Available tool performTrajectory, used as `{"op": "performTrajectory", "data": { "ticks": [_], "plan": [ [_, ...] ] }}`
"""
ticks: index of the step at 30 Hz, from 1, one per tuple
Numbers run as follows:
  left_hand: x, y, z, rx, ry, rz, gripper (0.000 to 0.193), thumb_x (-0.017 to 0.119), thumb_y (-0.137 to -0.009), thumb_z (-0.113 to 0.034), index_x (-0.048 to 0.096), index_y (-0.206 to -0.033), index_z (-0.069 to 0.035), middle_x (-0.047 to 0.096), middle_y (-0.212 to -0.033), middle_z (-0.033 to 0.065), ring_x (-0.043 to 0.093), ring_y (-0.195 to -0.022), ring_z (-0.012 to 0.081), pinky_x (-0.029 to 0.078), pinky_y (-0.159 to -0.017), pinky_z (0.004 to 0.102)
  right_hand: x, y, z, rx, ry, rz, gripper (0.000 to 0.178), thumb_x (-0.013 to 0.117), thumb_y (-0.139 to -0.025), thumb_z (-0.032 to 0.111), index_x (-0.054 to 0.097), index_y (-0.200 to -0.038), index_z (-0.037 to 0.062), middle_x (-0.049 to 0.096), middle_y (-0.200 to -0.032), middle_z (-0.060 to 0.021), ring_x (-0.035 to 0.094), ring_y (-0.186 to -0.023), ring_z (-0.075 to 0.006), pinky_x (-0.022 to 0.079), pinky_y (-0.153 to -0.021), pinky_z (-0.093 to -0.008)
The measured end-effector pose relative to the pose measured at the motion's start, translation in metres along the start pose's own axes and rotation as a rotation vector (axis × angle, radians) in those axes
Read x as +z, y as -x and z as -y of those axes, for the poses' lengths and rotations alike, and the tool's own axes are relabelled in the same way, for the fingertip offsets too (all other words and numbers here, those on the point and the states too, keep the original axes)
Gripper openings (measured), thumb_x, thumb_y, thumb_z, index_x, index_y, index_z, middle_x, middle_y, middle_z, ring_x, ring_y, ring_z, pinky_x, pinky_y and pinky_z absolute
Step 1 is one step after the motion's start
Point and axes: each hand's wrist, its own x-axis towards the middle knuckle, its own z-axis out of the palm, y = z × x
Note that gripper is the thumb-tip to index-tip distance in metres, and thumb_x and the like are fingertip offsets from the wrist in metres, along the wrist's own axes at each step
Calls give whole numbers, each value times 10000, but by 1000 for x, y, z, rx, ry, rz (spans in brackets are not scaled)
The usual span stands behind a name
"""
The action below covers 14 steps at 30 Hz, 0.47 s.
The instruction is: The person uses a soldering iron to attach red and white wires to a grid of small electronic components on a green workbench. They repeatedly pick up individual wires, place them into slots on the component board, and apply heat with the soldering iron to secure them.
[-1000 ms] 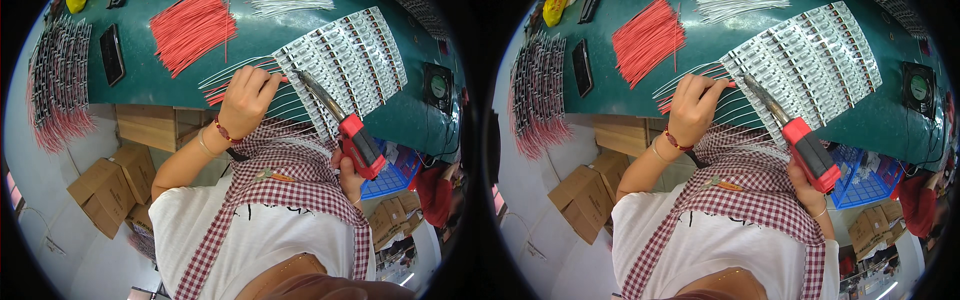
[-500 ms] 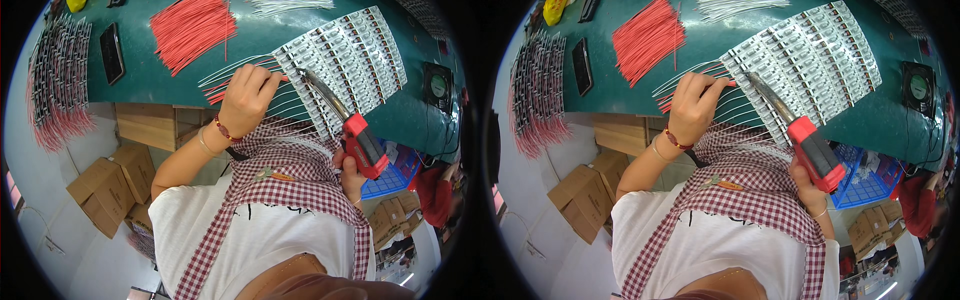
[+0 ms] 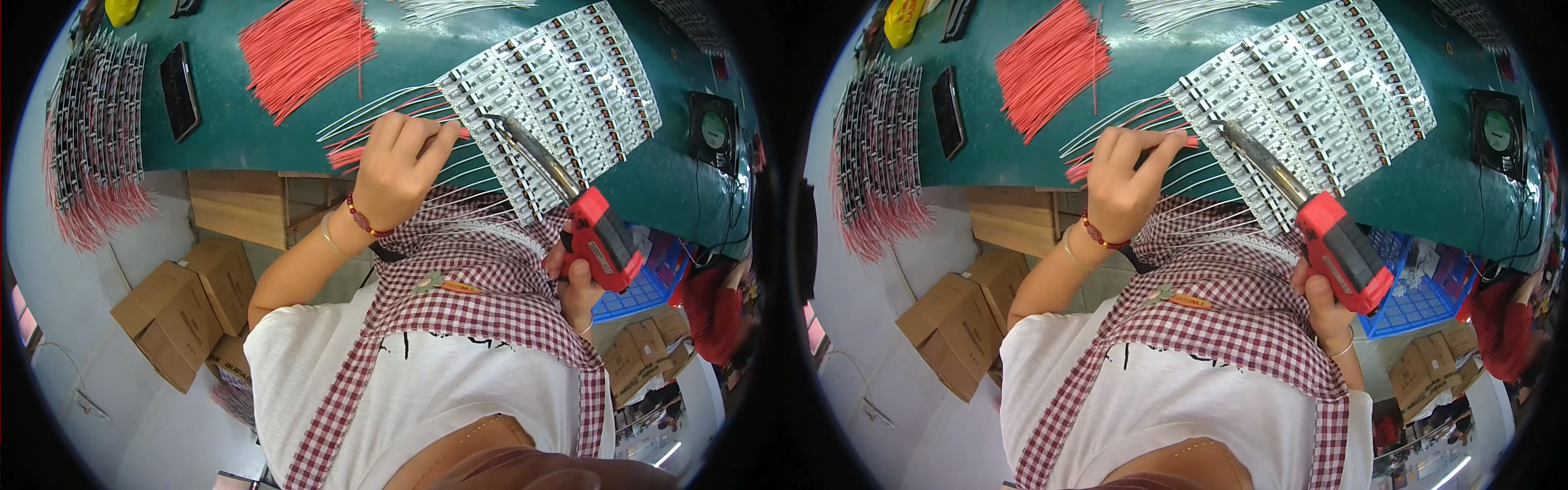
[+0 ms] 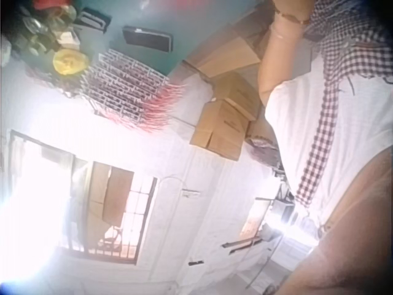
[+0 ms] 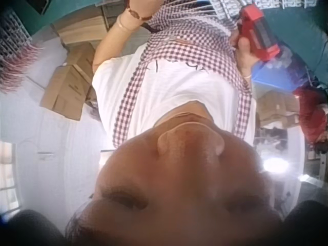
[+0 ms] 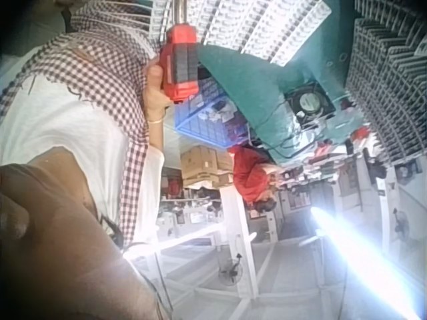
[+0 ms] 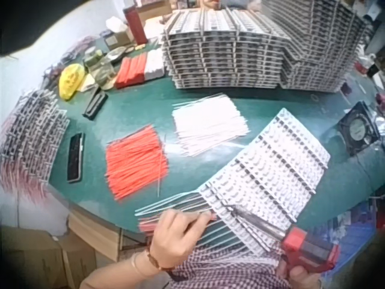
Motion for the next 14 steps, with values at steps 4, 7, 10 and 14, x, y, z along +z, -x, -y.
{"op": "performTrajectory", "data": {
  "ticks": [4, 7, 10, 14],
  "plan": [
    [6, 4, -4, -40, 13, 45, 338, 647, -697, 48, 694, -1028, 1, 572, -833, 63, 526, -728, 216, 445, -639, 321, -3, 3, -4, 14, -29, 65, 460, 639, -932, 356, 533, -1140, -41, 553, -690, -71, 495, -581, -129, 400, -524, -269],
    [9, 5, -4, -50, -5, 35, 332, 655, -697, 43, 693, -1025, 5, 566, -824, 62, 523, -720, 212, 444, -638, 321, 0, 1, -1, 52, 19, 69, 387, 646, -929, 344, 571, -1040, -19, 551, -697, -51, 500, -601, -122, 406, -546, -266],
    [8, 4, -4, -50, -13, 36, 327, 660, -699, 41, 693, -1022, 7, 563, -820, 62, 523, -720, 212, 443, -636, 322, -2, 3, -7, 67, 85, 55, 514, 662, -906, 409, 547, -1158, -25, 568, -697, -68, 504, -572, -135, 398, -526, -266],
    [9, 5, -3, -50, -15, 48, 330, 665, -704, 36, 694, -1030, -1, 562, -817, 62, 525, -721, 211, 443, -637, 327, -6, 7, -18, 59, 182, 29, 612, 673, -891, 448, 524, -1248, -26, 583, -713, -84, 517, -573, -145, 394, -510, -269]
  ]
}}
